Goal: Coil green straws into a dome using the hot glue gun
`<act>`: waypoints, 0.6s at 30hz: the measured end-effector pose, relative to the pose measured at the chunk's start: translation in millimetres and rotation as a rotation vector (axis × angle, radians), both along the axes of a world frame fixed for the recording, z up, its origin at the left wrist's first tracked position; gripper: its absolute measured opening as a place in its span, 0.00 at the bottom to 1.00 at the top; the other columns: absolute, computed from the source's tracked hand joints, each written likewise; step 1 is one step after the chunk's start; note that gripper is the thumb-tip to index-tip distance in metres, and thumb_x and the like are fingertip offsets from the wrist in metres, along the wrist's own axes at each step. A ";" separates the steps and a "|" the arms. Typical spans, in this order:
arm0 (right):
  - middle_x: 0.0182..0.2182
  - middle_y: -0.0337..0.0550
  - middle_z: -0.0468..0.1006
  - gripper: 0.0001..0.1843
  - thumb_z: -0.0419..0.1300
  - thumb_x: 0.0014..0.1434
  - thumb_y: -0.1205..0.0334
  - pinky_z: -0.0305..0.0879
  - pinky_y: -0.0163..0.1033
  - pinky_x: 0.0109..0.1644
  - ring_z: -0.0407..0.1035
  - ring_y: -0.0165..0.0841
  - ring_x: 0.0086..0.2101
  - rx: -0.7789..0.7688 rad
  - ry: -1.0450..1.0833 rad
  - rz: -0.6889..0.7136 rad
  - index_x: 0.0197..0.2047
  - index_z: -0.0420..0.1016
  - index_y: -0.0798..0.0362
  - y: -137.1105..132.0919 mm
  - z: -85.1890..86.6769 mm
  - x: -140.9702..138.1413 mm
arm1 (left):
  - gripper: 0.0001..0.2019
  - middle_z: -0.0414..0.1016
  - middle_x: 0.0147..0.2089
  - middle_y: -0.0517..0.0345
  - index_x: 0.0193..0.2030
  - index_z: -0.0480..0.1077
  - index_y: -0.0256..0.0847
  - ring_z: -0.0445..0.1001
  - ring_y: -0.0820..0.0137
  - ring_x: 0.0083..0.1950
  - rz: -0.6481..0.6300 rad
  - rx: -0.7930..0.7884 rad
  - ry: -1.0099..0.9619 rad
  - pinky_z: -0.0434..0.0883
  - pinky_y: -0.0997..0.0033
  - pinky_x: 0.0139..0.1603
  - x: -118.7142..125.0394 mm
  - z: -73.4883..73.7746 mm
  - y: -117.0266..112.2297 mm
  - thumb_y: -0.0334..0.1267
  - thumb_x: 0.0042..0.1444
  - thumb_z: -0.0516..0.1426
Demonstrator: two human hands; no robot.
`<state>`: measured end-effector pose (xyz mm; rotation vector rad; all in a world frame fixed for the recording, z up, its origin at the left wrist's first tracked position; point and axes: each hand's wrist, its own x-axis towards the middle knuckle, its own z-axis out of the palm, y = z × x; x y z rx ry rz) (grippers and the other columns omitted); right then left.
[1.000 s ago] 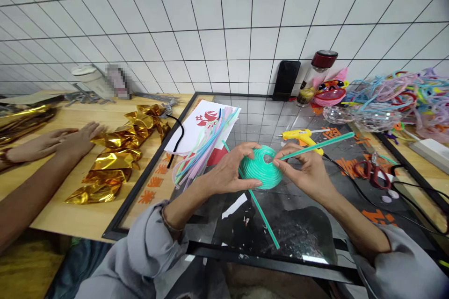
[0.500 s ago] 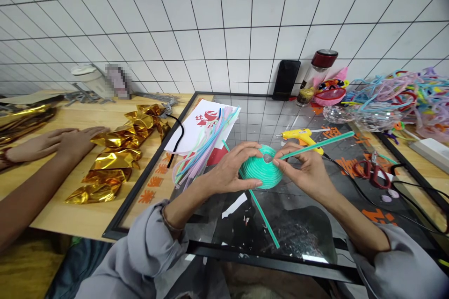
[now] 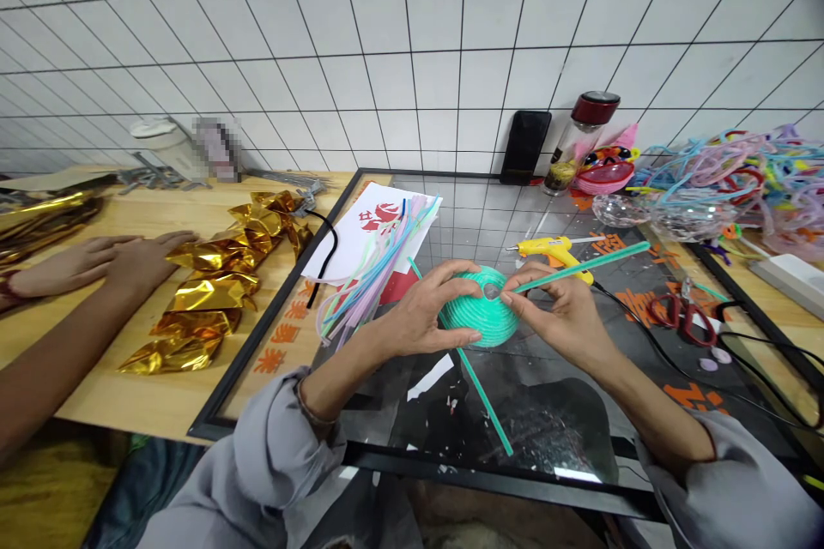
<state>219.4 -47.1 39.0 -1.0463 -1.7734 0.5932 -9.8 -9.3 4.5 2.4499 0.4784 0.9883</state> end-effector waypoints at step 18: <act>0.27 0.42 0.79 0.07 0.64 0.60 0.60 0.69 0.40 0.34 0.73 0.34 0.29 -0.021 0.013 -0.011 0.31 0.79 0.51 -0.4 -4.4 0.1 | 0.29 0.66 0.62 0.40 0.61 0.57 0.44 0.66 0.51 0.67 -0.025 0.000 -0.047 0.68 0.43 0.65 3.2 0.0 0.6 0.44 0.58 0.65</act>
